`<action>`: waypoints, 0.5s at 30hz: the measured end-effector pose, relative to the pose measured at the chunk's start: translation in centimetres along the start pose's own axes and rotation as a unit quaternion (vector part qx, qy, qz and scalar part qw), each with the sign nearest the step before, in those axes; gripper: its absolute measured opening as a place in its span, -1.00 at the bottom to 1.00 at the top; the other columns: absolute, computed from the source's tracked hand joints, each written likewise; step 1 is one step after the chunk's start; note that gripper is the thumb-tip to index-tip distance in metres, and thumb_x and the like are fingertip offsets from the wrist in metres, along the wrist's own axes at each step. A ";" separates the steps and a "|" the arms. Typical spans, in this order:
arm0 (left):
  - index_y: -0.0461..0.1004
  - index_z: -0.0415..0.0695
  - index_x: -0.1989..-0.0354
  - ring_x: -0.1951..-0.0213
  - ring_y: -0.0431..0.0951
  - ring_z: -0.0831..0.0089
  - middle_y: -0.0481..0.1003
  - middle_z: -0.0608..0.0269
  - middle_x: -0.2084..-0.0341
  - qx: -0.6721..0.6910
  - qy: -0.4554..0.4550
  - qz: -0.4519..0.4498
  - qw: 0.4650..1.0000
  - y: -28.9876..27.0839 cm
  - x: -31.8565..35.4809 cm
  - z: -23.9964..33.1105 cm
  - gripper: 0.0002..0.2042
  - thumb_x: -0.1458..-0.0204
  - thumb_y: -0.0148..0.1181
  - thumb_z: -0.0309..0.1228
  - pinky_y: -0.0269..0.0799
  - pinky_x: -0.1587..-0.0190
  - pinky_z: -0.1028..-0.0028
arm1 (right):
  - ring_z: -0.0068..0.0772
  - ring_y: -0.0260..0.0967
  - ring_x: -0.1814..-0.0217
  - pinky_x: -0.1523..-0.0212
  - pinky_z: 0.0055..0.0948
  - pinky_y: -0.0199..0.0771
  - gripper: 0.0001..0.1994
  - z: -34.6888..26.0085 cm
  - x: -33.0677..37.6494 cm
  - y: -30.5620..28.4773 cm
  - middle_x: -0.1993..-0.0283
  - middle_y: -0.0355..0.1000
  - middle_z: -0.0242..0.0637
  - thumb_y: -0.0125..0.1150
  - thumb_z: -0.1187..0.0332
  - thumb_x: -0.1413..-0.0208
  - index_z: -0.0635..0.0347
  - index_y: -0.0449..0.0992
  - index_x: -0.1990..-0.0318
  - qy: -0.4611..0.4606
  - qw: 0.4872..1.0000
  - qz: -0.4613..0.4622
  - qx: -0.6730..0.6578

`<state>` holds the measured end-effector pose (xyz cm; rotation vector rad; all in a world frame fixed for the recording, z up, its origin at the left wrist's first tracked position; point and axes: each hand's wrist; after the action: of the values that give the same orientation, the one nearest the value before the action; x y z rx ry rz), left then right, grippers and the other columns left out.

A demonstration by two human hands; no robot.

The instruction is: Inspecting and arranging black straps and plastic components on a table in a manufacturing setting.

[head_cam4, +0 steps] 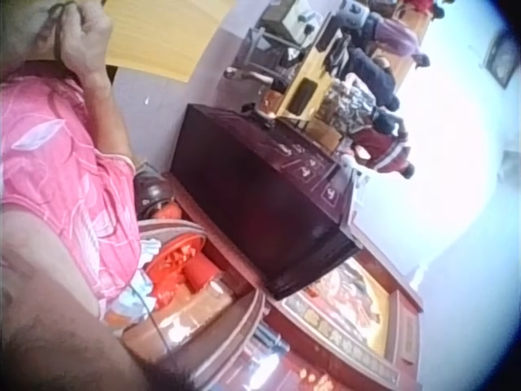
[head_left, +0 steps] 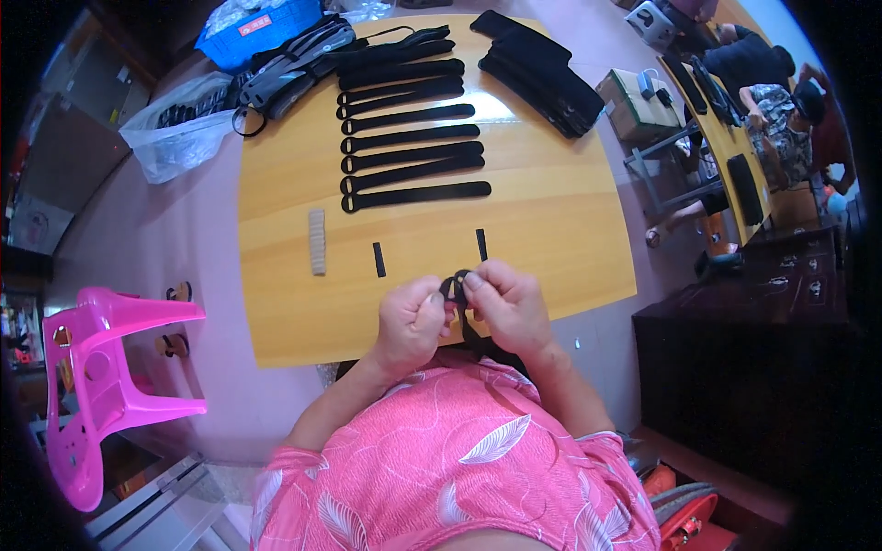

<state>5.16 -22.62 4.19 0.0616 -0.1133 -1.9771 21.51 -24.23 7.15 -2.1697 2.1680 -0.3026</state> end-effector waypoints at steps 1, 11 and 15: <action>0.45 -0.26 0.36 0.59 0.41 0.63 0.44 0.33 0.58 0.081 -0.047 0.049 0.994 0.4 0.0 0.9 -0.80 -0.19 -0.12 -0.48 0.37 0.51 0.62 | -0.71 0.27 0.53 0.53 -0.67 0.28 -0.84 -0.4 -0.1 0.0 0.52 0.38 -0.43 0.11 0.41 -0.19 0.32 0.47 0.39 0.059 0.995 0.019 -0.080; 0.43 -0.27 0.36 0.58 0.41 0.62 0.43 0.32 0.56 0.239 -0.116 -0.017 0.964 -0.2 -0.8 1.7 -0.84 -0.19 0.05 -0.42 0.37 0.51 0.61 | -0.71 0.29 0.55 0.53 -0.68 0.30 -0.86 -1.6 -0.2 0.2 0.54 0.39 -0.44 0.11 0.44 -0.20 0.32 0.49 0.36 0.053 0.997 0.052 -0.027; 0.42 -0.23 0.42 0.54 0.42 0.64 0.41 0.34 0.60 0.115 -0.072 -0.072 0.988 -0.6 -0.9 1.5 -0.77 -0.06 0.29 -0.35 0.34 0.51 0.62 | -0.73 0.30 0.51 0.52 -0.66 0.31 -0.87 -1.6 0.6 0.6 0.54 0.40 -0.45 0.12 0.45 -0.19 0.33 0.49 0.36 -0.055 0.993 0.038 0.092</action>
<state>4.79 -21.52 5.62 0.0777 -0.4417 -2.1042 20.62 -24.67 8.70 -1.9537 2.0677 -0.3537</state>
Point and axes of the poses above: each hand's wrist, its own x-axis away from the middle knuckle, its own y-axis out of the palm, z = x × y
